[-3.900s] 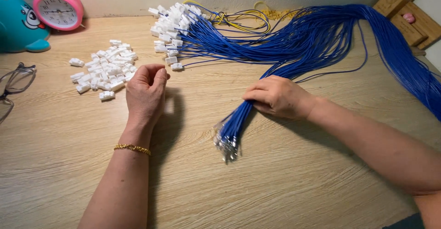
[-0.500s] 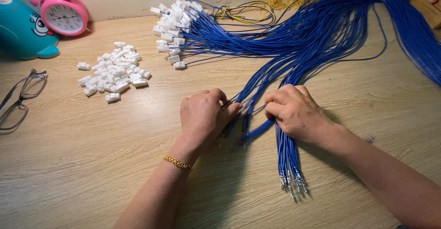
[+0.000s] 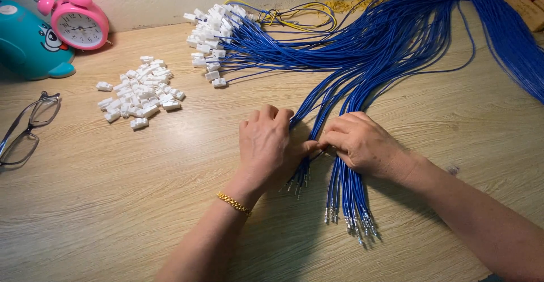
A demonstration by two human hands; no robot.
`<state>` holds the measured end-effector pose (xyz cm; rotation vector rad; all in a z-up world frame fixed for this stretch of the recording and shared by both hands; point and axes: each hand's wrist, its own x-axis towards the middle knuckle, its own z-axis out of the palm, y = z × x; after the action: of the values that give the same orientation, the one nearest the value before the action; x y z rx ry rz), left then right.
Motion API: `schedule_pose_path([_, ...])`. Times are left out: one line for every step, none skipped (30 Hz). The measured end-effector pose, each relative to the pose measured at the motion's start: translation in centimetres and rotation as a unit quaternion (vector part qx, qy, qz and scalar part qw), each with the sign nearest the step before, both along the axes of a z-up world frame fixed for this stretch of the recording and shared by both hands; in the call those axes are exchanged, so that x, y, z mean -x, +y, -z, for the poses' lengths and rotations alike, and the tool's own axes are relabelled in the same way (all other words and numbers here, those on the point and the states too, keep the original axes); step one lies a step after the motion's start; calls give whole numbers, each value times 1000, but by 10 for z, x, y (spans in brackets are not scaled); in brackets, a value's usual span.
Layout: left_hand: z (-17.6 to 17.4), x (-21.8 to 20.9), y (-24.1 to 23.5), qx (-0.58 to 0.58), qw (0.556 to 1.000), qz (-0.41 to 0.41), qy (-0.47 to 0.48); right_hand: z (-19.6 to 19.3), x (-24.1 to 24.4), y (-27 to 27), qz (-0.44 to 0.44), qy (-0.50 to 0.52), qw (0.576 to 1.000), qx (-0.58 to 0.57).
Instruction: The person inserts the stripped ends of blue wires into small white plastic connectors. They repeatedly pick up a connector and a wire, push the wire into the connector, and place the assembled unit on the table. The person also gathers and organizes the bundle of wires on the table.
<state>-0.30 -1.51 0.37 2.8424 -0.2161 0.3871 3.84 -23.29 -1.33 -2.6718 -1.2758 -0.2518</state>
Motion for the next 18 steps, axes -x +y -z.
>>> schedule_pose_path([1, -2, -1, -2, 1000, 0, 0, 3, 1, -1, 0, 0, 1000, -2])
schedule_pose_path([2, -4, -4, 19, 999, 6, 35, 4, 2, -3, 2, 8, 1000, -5])
schedule_pose_path([3, -7, -6, 40, 997, 12, 70, 5, 3, -6, 4, 16, 1000, -8])
schedule_pose_path([10, -13, -6, 41, 997, 12, 69, 6, 4, -8, 5, 15, 1000, -8])
schedule_pose_path([17, -19, -6, 28, 997, -2, 71, 7, 4, -11, -13, -2, 1000, -13])
schedule_pose_path([24, -26, -6, 14, 997, -16, 73, 8, 5, -13, -30, -18, 999, -18])
schedule_pose_path([34, -34, -1, 15, 997, -17, 72, 4, 8, -15, -31, -19, 999, -17])
schedule_pose_path([45, -42, 6, 7, 999, -36, 35, 1, 11, -17, -40, -26, 999, -6])
schedule_pose_path([55, -50, 12, -1, 998, -55, -1, -3, 13, -19, -50, -32, 998, 4])
schedule_pose_path([58, -53, 20, -1, 998, -57, -2, 1, 11, -22, -51, -32, 998, 3])
schedule_pose_path([60, -57, 29, -6, 997, -77, -19, 4, 10, -25, -43, -31, 999, 2])
schedule_pose_path([63, -62, 37, -11, 995, -97, -38, 7, 7, -28, -34, -30, 999, 0])
schedule_pose_path([54, -56, 41, -11, 994, -98, -40, -2, 7, -23, -35, -32, 999, -1])
schedule_pose_path([46, -49, 44, -10, 995, -94, -17, -11, 6, -17, -30, -32, 999, -16])
schedule_pose_path([37, -43, 47, -8, 996, -91, 5, -20, 5, -12, -24, -33, 999, -31])
schedule_pose_path([28, -36, 49, -9, 996, -93, 6, -26, -1, -3, -27, -32, 999, -32])
schedule_pose_path([19, -28, 51, 1, 995, -85, 46, -30, -7, 8, -46, -59, 996, -39])
schedule_pose_path([10, -21, 54, 13, 993, -78, 86, -35, -13, 19, -67, -86, 993, -45])
